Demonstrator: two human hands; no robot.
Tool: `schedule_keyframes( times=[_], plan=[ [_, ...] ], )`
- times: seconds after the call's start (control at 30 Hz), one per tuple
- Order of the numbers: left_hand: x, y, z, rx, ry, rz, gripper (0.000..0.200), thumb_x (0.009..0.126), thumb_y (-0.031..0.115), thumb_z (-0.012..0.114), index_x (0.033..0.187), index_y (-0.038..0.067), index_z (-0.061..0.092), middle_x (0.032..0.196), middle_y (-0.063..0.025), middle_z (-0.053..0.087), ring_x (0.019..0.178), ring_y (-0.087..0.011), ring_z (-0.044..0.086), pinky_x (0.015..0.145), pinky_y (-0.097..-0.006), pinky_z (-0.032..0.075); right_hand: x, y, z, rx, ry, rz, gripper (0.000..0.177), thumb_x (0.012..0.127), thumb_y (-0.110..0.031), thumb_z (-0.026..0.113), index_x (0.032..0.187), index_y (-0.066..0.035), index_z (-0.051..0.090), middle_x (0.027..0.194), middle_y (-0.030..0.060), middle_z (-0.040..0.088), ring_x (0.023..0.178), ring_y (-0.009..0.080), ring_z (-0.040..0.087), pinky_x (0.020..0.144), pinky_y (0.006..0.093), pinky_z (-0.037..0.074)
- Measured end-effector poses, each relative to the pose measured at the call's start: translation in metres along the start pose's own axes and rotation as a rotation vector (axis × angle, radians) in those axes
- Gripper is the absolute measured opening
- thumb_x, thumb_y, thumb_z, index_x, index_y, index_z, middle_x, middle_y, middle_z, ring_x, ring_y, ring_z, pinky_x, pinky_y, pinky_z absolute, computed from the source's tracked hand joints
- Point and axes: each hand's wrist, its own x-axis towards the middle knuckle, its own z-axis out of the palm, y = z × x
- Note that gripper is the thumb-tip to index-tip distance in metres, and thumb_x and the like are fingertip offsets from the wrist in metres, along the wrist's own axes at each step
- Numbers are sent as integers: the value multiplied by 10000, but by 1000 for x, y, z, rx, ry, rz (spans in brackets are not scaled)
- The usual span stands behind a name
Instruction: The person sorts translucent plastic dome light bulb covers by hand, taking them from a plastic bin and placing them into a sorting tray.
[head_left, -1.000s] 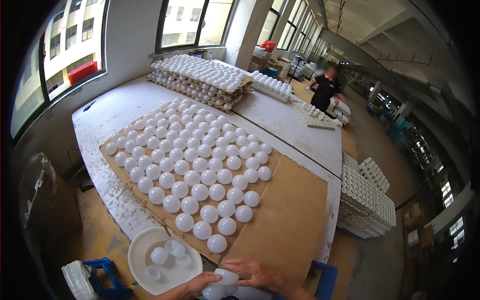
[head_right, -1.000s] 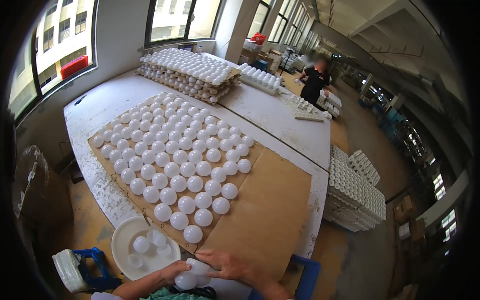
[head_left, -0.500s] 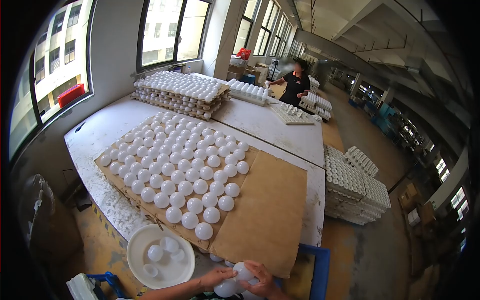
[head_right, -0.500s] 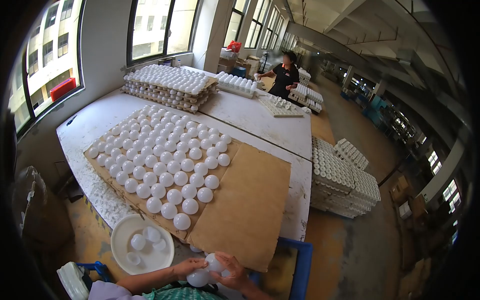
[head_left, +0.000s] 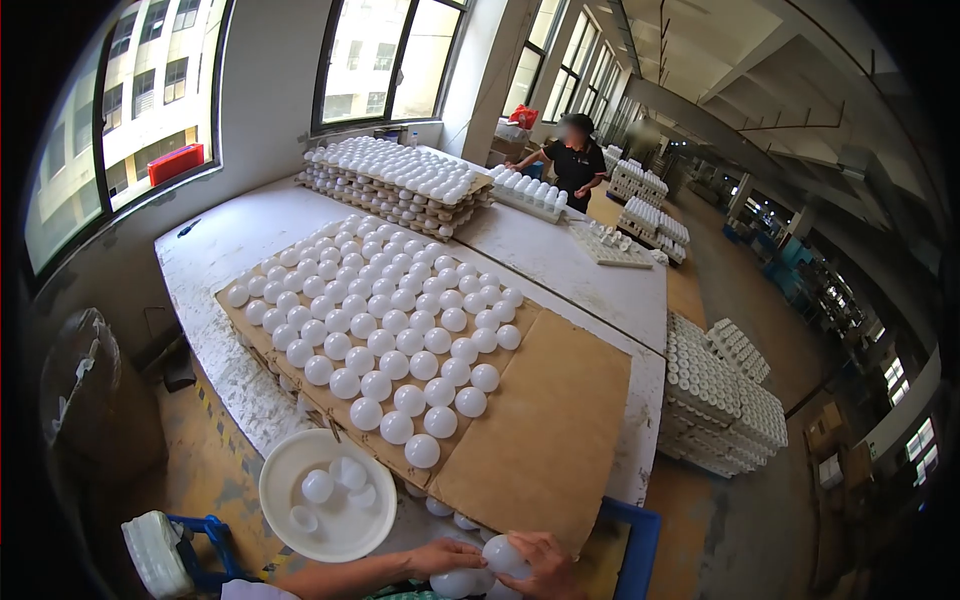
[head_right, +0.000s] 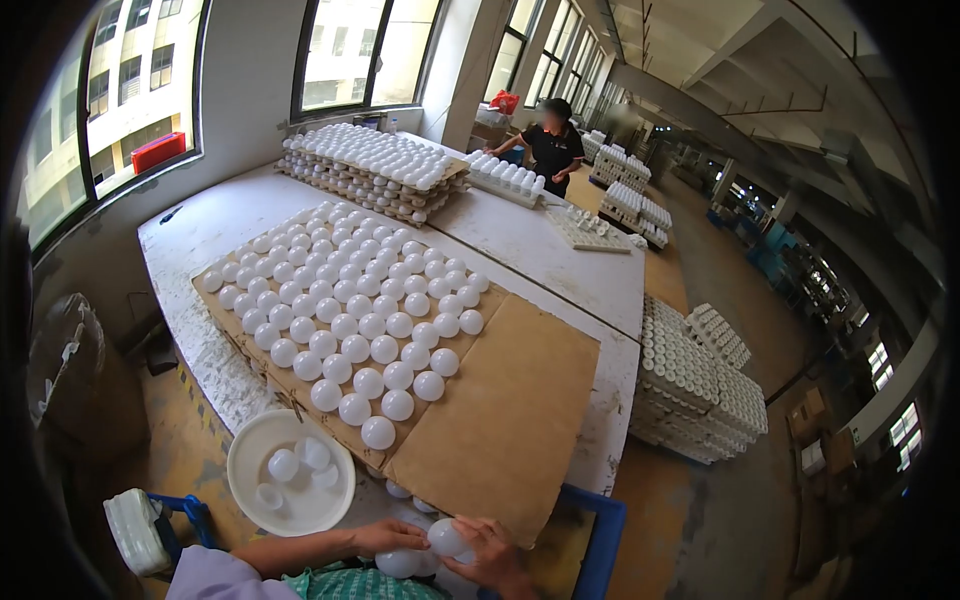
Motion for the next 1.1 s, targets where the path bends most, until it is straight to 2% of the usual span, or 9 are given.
schedule_keyframes(
  times=[0.23,0.37,0.43,0.5,0.57,0.63,0.8,1.03,1.1],
  plan=[
    [-15,1,-5,-84,-12,17,298,936,188,558,1207,64,576,1114,-55,623,1007,-133,599,878,-283,487,-132,109,-9,-462,510,762,556,567,-222,806,1038,-37,578,989,174,610,915,378,578,814,461,467],
    [-25,3,-3,-194,-34,26,336,927,177,565,1243,63,543,1148,-69,612,1019,-155,603,900,-301,486,-310,214,68,-644,44,757,506,569,-214,806,997,-28,613,943,192,630,934,399,583,828,479,461],
    [-30,7,-5,-189,-46,39,362,917,181,581,1256,63,532,1175,-76,597,1037,-166,597,914,-309,480,-262,175,43,-548,89,782,472,583,-218,805,974,-16,635,915,210,641,936,409,588,826,483,466],
    [-40,5,-2,-190,-48,31,389,907,186,598,1269,62,522,1203,-83,583,1054,-176,590,927,-317,475,-175,128,-2,-455,137,1271,503,623,-222,796,1030,12,615,914,187,643,943,367,605,838,454,476],
    [-44,8,-2,-128,-13,82,441,885,183,628,1292,64,503,1250,-93,553,1108,-192,563,960,-329,456,-173,170,-8,-191,629,1029,548,671,-206,779,1121,29,574,954,161,637,929,285,625,797,394,502],
    [-43,0,-9,-142,-8,97,460,871,164,637,1298,64,498,1259,-96,547,1130,-196,551,972,-333,449,-94,151,-34,63,726,920,531,755,-149,729,1201,41,511,1019,141,625,932,192,617,782,304,506],
    [-48,6,-18,-163,98,97,508,837,94,633,1320,64,477,1271,-105,538,1155,-215,538,988,-342,441,106,192,23,-133,291,621,632,666,-258,793,1198,-27,542,1064,201,596,949,365,591,813,413,499],
    [-56,-21,-39,-529,314,262,535,810,19,607,1319,12,441,1268,-137,529,1150,-257,545,970,-395,454,248,278,116,-241,67,498,653,703,-330,745,1246,-37,534,1110,211,604,1042,350,579,864,431,480],
    [-53,-32,-48,-459,357,375,565,803,175,626,1304,-3,436,1224,-147,545,1094,-272,564,925,-402,478,264,278,124,-170,34,485,654,736,-314,723,1288,-31,514,1129,236,590,1008,337,601,852,421,487]
  ],
)
